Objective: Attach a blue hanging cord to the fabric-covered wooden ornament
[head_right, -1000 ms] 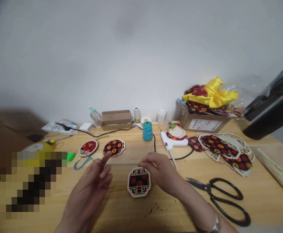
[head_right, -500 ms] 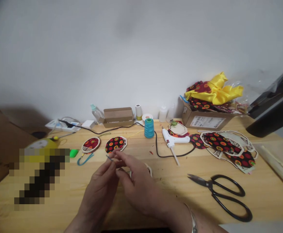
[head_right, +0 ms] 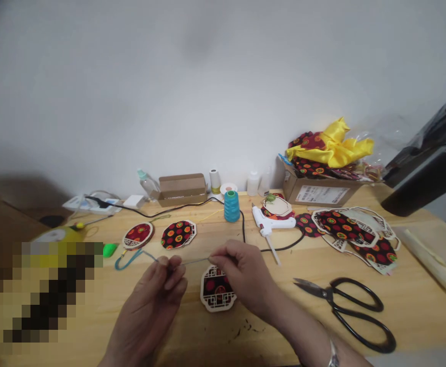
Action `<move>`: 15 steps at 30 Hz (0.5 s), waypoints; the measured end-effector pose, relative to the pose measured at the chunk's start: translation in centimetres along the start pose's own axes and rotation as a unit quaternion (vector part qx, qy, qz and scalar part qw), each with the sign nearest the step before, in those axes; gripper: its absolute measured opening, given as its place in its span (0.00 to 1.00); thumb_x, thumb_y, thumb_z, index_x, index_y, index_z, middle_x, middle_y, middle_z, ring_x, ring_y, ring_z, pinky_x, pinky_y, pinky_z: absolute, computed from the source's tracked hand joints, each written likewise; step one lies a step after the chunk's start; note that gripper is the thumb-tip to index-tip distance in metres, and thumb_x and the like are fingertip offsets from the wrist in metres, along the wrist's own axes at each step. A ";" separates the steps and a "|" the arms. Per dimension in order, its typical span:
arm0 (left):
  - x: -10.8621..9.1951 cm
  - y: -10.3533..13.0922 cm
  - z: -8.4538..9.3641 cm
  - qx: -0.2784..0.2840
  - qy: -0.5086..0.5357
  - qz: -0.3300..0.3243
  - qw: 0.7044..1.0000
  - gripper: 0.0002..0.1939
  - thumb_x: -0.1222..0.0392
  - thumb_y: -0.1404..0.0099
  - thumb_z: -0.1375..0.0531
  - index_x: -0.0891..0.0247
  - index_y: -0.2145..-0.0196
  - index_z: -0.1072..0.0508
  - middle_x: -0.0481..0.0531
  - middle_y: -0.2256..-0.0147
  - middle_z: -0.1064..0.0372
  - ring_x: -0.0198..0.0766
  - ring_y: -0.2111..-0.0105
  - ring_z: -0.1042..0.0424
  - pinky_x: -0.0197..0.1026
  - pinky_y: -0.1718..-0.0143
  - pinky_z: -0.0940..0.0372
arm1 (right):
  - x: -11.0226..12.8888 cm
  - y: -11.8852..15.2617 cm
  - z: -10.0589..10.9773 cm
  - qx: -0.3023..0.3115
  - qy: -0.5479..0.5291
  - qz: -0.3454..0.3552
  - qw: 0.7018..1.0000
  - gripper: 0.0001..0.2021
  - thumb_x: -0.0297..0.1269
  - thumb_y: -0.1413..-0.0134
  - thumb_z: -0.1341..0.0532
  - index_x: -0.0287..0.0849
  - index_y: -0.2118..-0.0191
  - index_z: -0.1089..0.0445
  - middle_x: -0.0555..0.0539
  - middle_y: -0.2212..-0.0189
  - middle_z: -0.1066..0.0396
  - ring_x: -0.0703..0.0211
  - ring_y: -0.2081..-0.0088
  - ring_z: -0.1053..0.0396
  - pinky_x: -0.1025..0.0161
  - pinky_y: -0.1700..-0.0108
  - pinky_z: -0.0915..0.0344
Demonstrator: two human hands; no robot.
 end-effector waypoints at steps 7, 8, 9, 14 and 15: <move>-0.6 -0.3 0.3 -0.020 0.015 -0.005 1.000 0.08 0.63 0.54 0.31 0.66 0.77 0.27 0.47 0.77 0.33 0.26 0.81 0.40 0.26 0.85 0.45 | -0.5 -1.8 3.4 0.005 0.047 0.013 0.999 0.05 0.35 0.50 0.40 0.41 0.72 0.27 0.51 0.76 0.29 0.62 0.71 0.34 0.66 0.68 0.39; -0.6 -0.4 0.3 -0.026 0.016 -0.005 1.000 0.08 0.63 0.54 0.31 0.66 0.77 0.27 0.47 0.77 0.33 0.26 0.81 0.40 0.26 0.85 0.44 | -0.5 -1.9 3.7 0.006 0.051 0.013 0.999 0.06 0.35 0.50 0.40 0.41 0.72 0.27 0.51 0.76 0.29 0.63 0.72 0.34 0.66 0.68 0.39; -0.6 -0.4 0.4 -0.030 0.016 -0.005 0.999 0.09 0.63 0.55 0.31 0.66 0.78 0.27 0.47 0.78 0.34 0.26 0.81 0.41 0.26 0.85 0.44 | -0.6 -2.0 3.9 0.006 0.054 0.012 0.998 0.06 0.35 0.49 0.40 0.41 0.73 0.28 0.51 0.77 0.29 0.63 0.72 0.34 0.66 0.68 0.39; -0.5 -0.7 0.6 -0.037 0.013 -0.007 0.999 0.08 0.64 0.55 0.31 0.66 0.77 0.28 0.47 0.78 0.34 0.25 0.81 0.41 0.27 0.83 0.41 | -0.9 -2.3 4.4 0.008 0.039 0.015 0.999 0.07 0.35 0.48 0.42 0.41 0.73 0.30 0.52 0.77 0.31 0.64 0.73 0.35 0.67 0.69 0.39; -0.4 -0.7 0.7 -0.036 0.013 -0.007 0.999 0.08 0.64 0.54 0.31 0.66 0.77 0.28 0.47 0.78 0.34 0.26 0.81 0.41 0.27 0.83 0.41 | -1.0 -2.3 4.4 0.006 0.039 0.015 0.999 0.07 0.35 0.48 0.42 0.41 0.74 0.30 0.52 0.78 0.31 0.64 0.73 0.35 0.67 0.69 0.40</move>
Point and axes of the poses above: each hand's wrist, its own y-axis away from the middle knuckle, its own z-axis out of the back of the hand, x = y × z, the point moved 3 cm from there along -y, towards the middle knuckle
